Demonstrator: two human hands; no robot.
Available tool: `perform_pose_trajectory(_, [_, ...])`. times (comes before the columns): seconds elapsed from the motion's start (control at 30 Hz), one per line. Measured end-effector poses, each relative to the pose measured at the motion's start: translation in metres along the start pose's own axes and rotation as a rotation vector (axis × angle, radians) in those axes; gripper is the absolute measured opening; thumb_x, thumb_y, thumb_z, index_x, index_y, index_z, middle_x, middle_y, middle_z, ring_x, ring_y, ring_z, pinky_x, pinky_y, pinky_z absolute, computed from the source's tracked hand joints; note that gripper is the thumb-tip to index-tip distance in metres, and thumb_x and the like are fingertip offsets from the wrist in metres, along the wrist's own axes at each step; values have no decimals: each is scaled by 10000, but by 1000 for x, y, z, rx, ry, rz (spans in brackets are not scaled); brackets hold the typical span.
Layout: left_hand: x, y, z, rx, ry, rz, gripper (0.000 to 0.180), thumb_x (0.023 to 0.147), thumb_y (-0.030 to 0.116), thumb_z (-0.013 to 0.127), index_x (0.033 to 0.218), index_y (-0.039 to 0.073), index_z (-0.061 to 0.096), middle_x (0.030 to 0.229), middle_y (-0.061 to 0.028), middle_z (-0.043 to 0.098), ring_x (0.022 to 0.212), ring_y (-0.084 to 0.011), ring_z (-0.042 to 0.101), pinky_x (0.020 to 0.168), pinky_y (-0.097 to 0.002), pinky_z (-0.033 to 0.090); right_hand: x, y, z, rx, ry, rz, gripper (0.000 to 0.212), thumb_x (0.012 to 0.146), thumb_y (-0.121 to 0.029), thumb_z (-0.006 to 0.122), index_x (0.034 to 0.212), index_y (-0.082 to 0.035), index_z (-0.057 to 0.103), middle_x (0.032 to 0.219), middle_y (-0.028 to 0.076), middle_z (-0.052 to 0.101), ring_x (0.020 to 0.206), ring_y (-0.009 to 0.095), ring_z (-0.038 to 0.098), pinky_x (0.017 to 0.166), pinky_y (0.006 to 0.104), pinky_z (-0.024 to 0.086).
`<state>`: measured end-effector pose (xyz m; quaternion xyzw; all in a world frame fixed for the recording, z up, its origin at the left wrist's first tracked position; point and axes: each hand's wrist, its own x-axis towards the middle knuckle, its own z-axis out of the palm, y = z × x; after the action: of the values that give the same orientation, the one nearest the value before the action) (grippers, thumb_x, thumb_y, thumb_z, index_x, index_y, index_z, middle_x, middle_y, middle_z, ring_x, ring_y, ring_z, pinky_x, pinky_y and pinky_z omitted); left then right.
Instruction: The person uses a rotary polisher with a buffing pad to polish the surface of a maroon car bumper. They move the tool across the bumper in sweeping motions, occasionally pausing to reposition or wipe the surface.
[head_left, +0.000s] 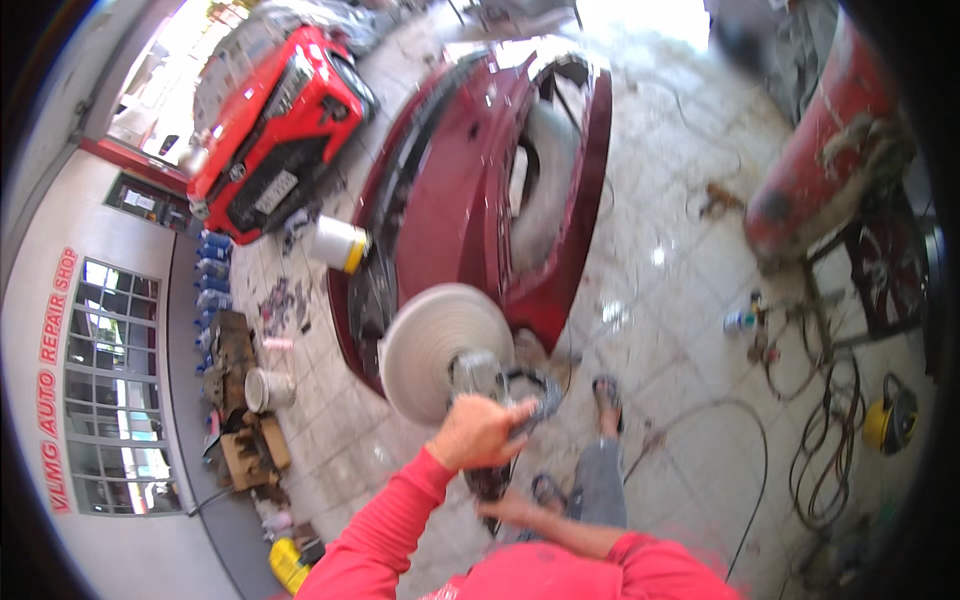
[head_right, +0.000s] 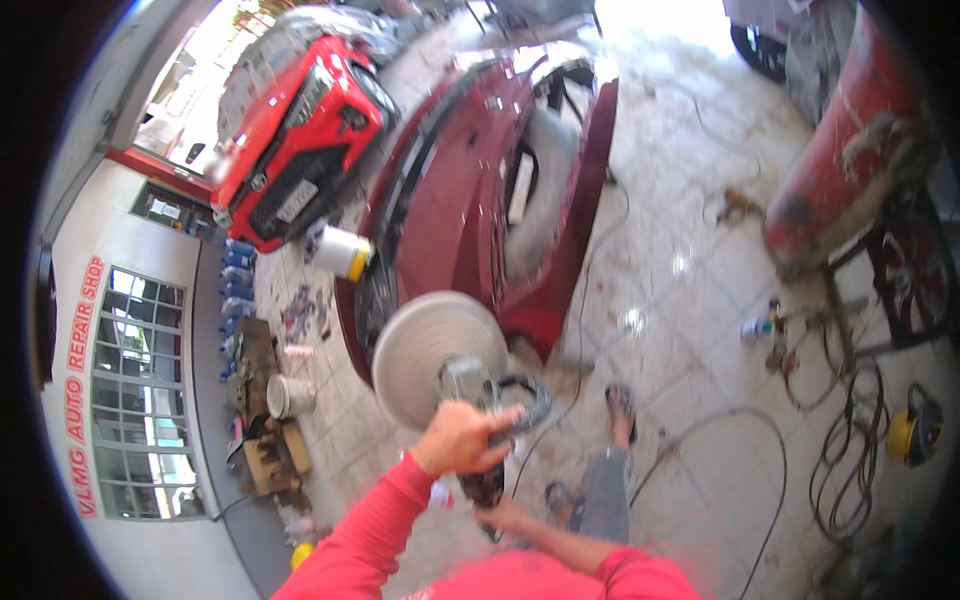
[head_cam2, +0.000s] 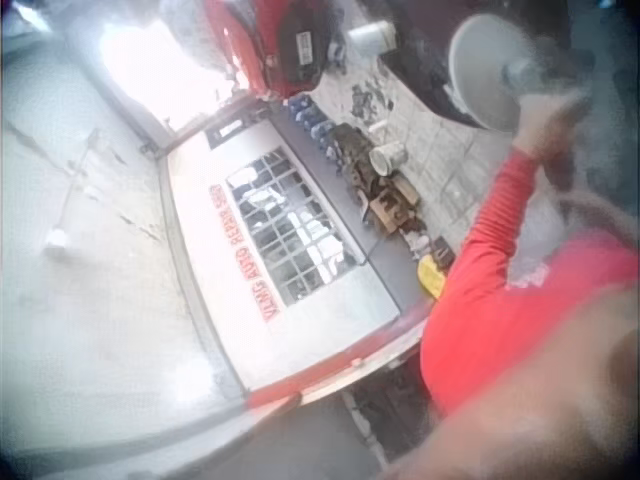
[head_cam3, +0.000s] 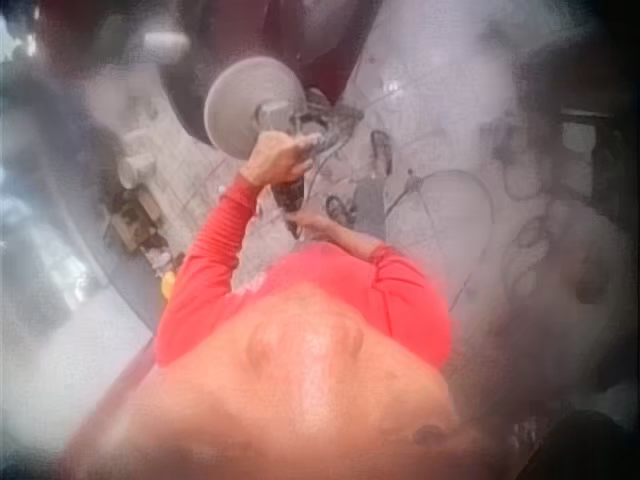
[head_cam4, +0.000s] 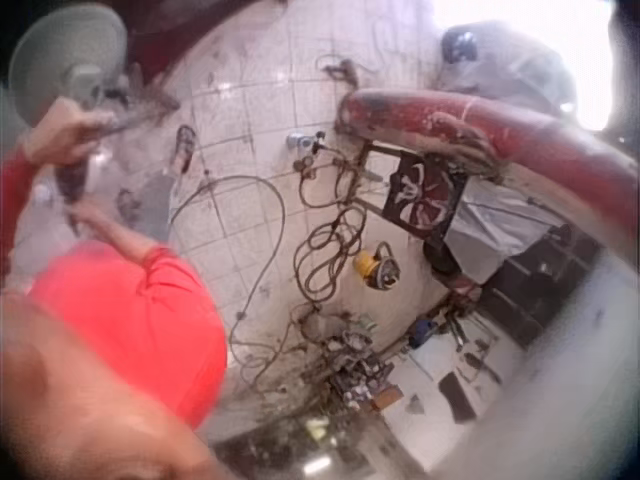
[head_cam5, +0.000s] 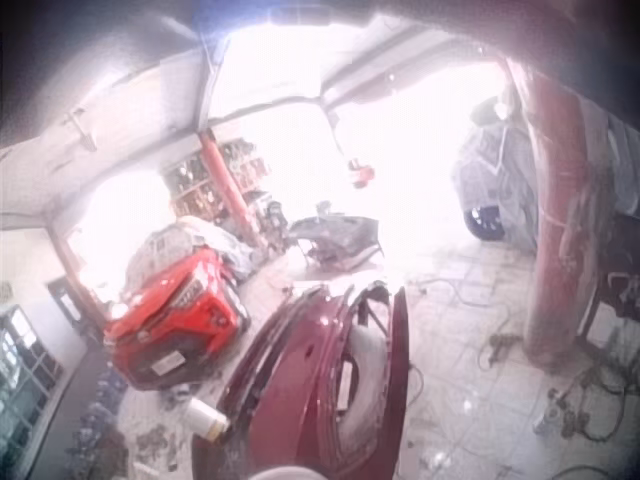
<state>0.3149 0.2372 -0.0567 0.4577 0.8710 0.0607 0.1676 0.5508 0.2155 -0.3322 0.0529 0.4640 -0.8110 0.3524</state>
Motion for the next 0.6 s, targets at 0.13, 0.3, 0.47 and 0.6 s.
perform_pose_trajectory(0.13, [42, 0, -30, -48, -16, -27, 466, 878, 414, 773, 1255, 145, 727, 751, -186, 729, 706, -402, 734, 620, -510, 567, -6, -67, -18, 285, -106, 33, 466, 868, -99, 826, 1294, -34, 651, 964, 13, 705, 935, 134, 677, 886, 325, 553])
perform_pose_trajectory(0.3, [99, -27, -80, -74, 140, -10, 364, 878, 469, 783, 1018, 133, 771, 717, -180, 709, 704, -398, 731, 631, -507, 567, 9, -153, -36, 369, -129, 13, 467, 861, -56, 829, 1289, -24, 645, 963, 17, 706, 940, 133, 690, 863, 330, 557])
perform_pose_trajectory(0.47, [140, -46, -108, -96, 338, -68, 390, 866, 494, 802, 953, 114, 801, 758, -163, 726, 736, -375, 735, 689, -471, 571, 24, -213, -66, 420, -116, 16, 436, 861, -21, 776, 1273, -31, 632, 919, 23, 686, 869, 140, 673, 814, 323, 539])
perform_pose_trajectory(0.6, [140, -49, -109, -57, 314, -108, 381, 870, 480, 788, 959, 110, 802, 753, -165, 726, 733, -373, 734, 691, -477, 567, 13, -232, -66, 429, -142, 38, 423, 870, -29, 756, 1272, -22, 622, 888, 31, 679, 840, 140, 667, 798, 309, 522])
